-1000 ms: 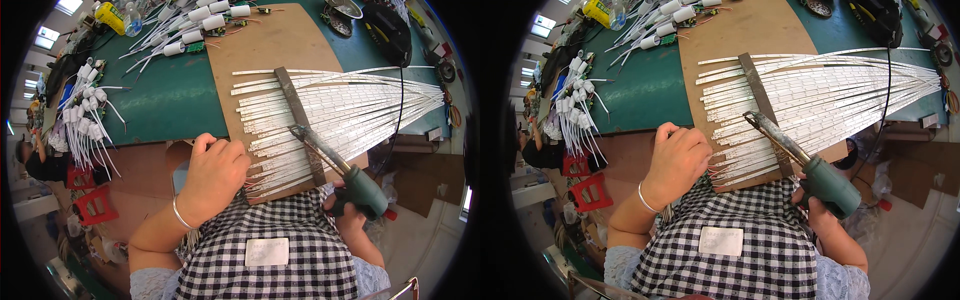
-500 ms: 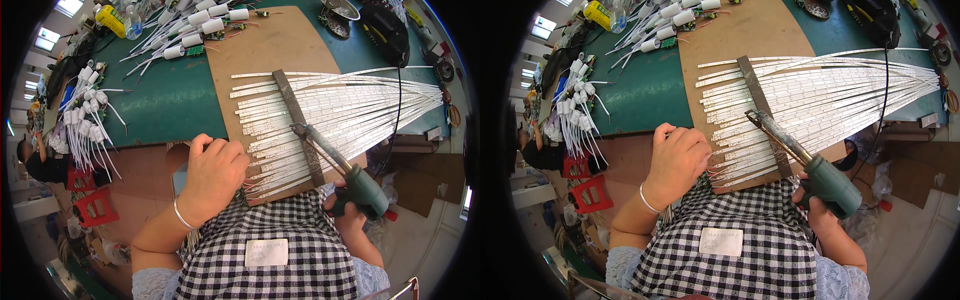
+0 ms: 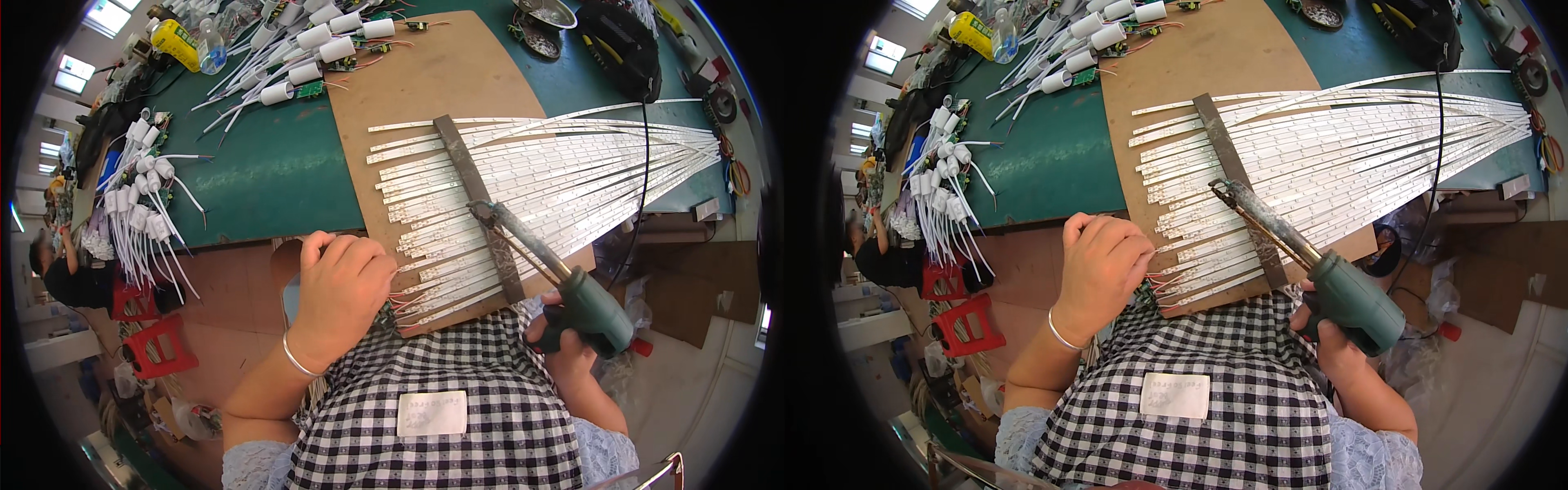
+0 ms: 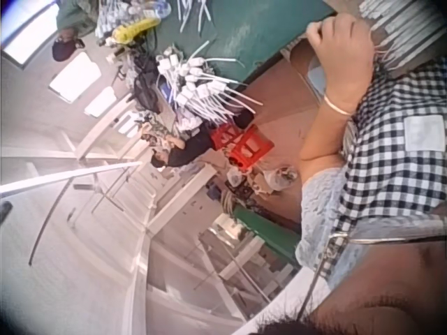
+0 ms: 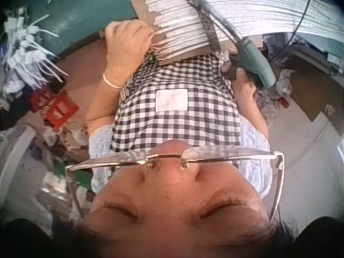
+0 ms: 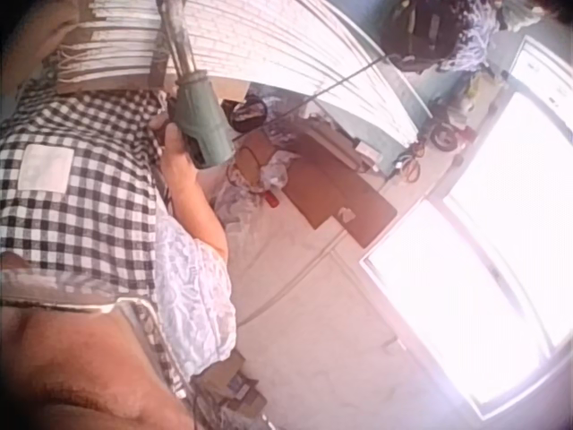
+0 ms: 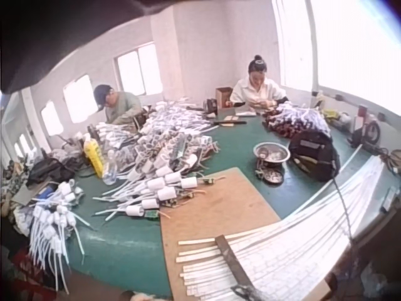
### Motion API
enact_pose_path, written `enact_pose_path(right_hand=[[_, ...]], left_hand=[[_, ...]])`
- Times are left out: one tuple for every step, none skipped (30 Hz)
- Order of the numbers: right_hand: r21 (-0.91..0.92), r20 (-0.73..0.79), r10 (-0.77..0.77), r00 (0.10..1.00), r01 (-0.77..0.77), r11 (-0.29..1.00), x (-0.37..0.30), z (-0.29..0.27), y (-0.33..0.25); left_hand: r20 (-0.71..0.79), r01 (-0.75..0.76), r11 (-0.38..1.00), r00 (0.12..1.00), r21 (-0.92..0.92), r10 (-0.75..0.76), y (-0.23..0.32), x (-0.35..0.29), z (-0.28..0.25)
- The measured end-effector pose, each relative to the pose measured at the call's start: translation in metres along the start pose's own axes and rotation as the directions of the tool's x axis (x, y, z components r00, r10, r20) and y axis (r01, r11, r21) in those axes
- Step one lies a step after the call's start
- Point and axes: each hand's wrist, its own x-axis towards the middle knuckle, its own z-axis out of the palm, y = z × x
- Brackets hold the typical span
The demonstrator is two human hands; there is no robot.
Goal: The person uses a soldering iron to attach wires to LED strips laid out on a wooden board. They repeatedly pick up LED strips, align the wires, and apply solder to secure the connections.
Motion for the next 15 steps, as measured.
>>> enact_pose_path(right_hand=[[0.002, -0.001, 0.0, 1.0, 0.0, 1.0, 0.0, 0.0, 0.0], [0.003, -0.003, 0.001, 1.0, -0.001, 1.0, 0.0, 0.001, 0.0], [0.005, -0.006, 0.005, 1.0, -0.005, 1.0, -0.001, 0.0, 0.0], [0.007, -0.003, 0.005, 1.0, -0.005, 1.0, -0.001, 0.0, 0.0], [0.009, -0.001, 0.004, 1.0, -0.004, 1.0, -0.001, 0.0, 0.001], [0.008, 0.002, 0.001, 1.0, -0.001, 1.0, -0.001, -0.002, 0.001], [0.013, 0.008, 0.007, 1.0, -0.007, 1.0, -0.001, -0.003, 0.002], [0.018, 0.014, 0.013, 1.0, -0.013, 1.0, -0.001, -0.004, 0.003], [0.029, 0.026, 0.026, 0.999, -0.027, 0.999, -0.002, -0.005, 0.003], [0.025, 0.036, 0.026, 0.999, -0.027, 0.999, -0.002, -0.005, 0.003], [0.021, 0.047, 0.026, 0.999, -0.027, 0.999, -0.002, -0.005, 0.004], [0.004, 0.06, 0.012, 0.998, -0.012, 1.0, -0.001, -0.005, 0.003], [-0.06, 0.097, 0.005, 0.995, 0.001, 0.998, 0.0, -0.005, 0.001], [-0.123, 0.133, -0.002, 0.991, 0.018, 0.992, 0.002, -0.005, -0.002], [-0.23, 0.192, 0.004, 0.981, 0.041, 0.972, 0.006, -0.007, -0.008]], left_hand=[[-0.009, -0.002, 1.0, 1.0, -0.005, 0.002, 0.0, -0.001, 0.0], [-0.018, -0.003, 1.0, 1.0, -0.009, 0.003, -0.001, -0.001, 0.001], [-0.027, -0.005, 1.0, 1.0, -0.014, 0.005, -0.002, -0.002, 0.002], [-0.028, -0.007, 1.0, 1.0, -0.012, 0.007, -0.002, -0.002, 0.002], [-0.028, -0.009, 1.0, 1.0, -0.01, 0.009, -0.002, -0.002, 0.002], [-0.029, -0.012, 1.0, 1.0, -0.008, 0.011, -0.002, -0.002, 0.002], [-0.028, -0.01, 1.0, 1.0, -0.012, 0.01, -0.002, -0.002, 0.001], [-0.026, -0.009, 1.0, 1.0, -0.017, 0.009, -0.001, -0.002, 0.001], [-0.024, -0.008, 1.0, 1.0, -0.022, 0.007, -0.001, -0.002, 0.0], [-0.026, -0.016, 1.0, 1.0, -0.016, 0.016, -0.001, -0.002, 0.0], [-0.027, -0.024, 1.0, 0.999, -0.011, 0.024, -0.002, -0.003, 0.001], [-0.028, -0.032, 0.999, 0.999, -0.005, 0.032, -0.003, -0.003, 0.001], [-0.019, -0.037, 0.999, 0.999, 0.0, 0.037, -0.003, -0.004, 0.0], [-0.011, -0.041, 0.999, 0.999, 0.004, 0.041, -0.003, -0.004, 0.0], [-0.003, -0.045, 0.999, 0.999, 0.009, 0.045, -0.003, -0.004, 0.0]])
